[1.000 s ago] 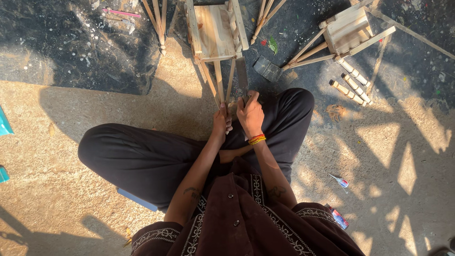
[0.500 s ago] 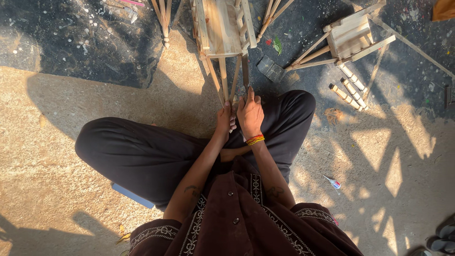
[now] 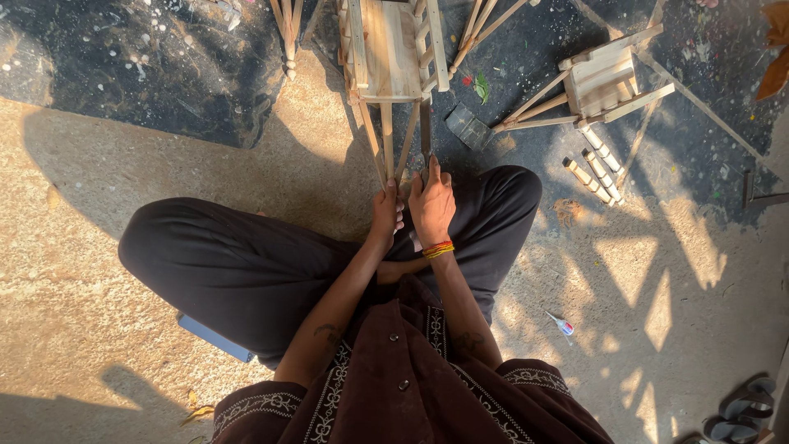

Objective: The person sits on the ground and assembles a small wooden chair by inserting legs into the seat frame. They use a wooden mallet to tap the legs into place and then rub the seat surface with their hand.

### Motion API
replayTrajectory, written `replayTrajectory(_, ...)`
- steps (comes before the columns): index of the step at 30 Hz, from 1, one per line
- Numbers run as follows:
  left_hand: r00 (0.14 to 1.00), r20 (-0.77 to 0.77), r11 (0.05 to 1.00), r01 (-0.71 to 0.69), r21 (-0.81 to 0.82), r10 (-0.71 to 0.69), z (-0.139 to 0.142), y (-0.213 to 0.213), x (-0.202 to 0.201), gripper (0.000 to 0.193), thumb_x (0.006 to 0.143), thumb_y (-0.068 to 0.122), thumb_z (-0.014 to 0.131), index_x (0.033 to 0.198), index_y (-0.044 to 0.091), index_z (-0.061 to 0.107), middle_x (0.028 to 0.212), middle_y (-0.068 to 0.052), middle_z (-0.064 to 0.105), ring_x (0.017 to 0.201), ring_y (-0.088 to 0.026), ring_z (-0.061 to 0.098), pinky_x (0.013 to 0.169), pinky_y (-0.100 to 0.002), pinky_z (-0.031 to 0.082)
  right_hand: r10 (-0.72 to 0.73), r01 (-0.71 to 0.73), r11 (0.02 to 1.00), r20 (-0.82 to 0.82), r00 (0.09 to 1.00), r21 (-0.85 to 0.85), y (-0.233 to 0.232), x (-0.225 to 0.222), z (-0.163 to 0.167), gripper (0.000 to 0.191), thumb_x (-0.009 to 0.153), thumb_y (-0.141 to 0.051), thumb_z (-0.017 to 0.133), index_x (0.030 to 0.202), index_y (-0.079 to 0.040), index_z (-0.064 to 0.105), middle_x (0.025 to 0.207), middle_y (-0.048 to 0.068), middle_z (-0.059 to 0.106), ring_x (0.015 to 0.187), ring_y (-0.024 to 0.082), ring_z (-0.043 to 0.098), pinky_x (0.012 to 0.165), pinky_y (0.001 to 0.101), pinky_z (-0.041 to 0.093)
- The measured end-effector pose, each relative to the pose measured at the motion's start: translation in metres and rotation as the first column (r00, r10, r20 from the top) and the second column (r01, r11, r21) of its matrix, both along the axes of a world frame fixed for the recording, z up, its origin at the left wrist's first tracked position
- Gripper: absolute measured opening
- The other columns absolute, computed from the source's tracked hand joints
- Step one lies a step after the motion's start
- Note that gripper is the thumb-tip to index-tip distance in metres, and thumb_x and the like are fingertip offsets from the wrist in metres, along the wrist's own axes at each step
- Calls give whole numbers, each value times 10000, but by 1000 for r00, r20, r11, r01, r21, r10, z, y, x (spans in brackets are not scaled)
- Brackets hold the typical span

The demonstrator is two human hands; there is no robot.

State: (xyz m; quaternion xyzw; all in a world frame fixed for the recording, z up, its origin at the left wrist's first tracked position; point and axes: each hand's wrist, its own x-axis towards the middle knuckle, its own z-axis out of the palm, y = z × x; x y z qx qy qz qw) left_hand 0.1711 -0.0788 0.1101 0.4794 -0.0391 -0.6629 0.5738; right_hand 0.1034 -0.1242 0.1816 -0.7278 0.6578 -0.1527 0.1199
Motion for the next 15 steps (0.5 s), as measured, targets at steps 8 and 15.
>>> replayTrajectory(8, 1000, -13, 999, -4, 40, 5, 1, -5, 8, 483, 1027, 593, 465, 912, 128, 530, 625, 77, 406, 445, -36, 334, 369, -237, 270, -9, 8, 1000, -29, 1000, -15, -7, 15, 1, 540, 971, -258, 653, 1464, -67, 544, 987, 202, 653, 794, 357, 702, 618, 449, 557)
replayTrajectory(15, 1000, -2, 999, -18, 32, 19, -1, -7, 12, 492, 1034, 602, 468, 864, 142, 515, 615, 76, 390, 439, -38, 309, 361, -245, 247, -7, 5, 1000, -60, 998, -25, -11, 25, 2, 565, 970, -238, 648, 1488, -62, 509, 1005, 209, 649, 796, 356, 708, 600, 439, 569)
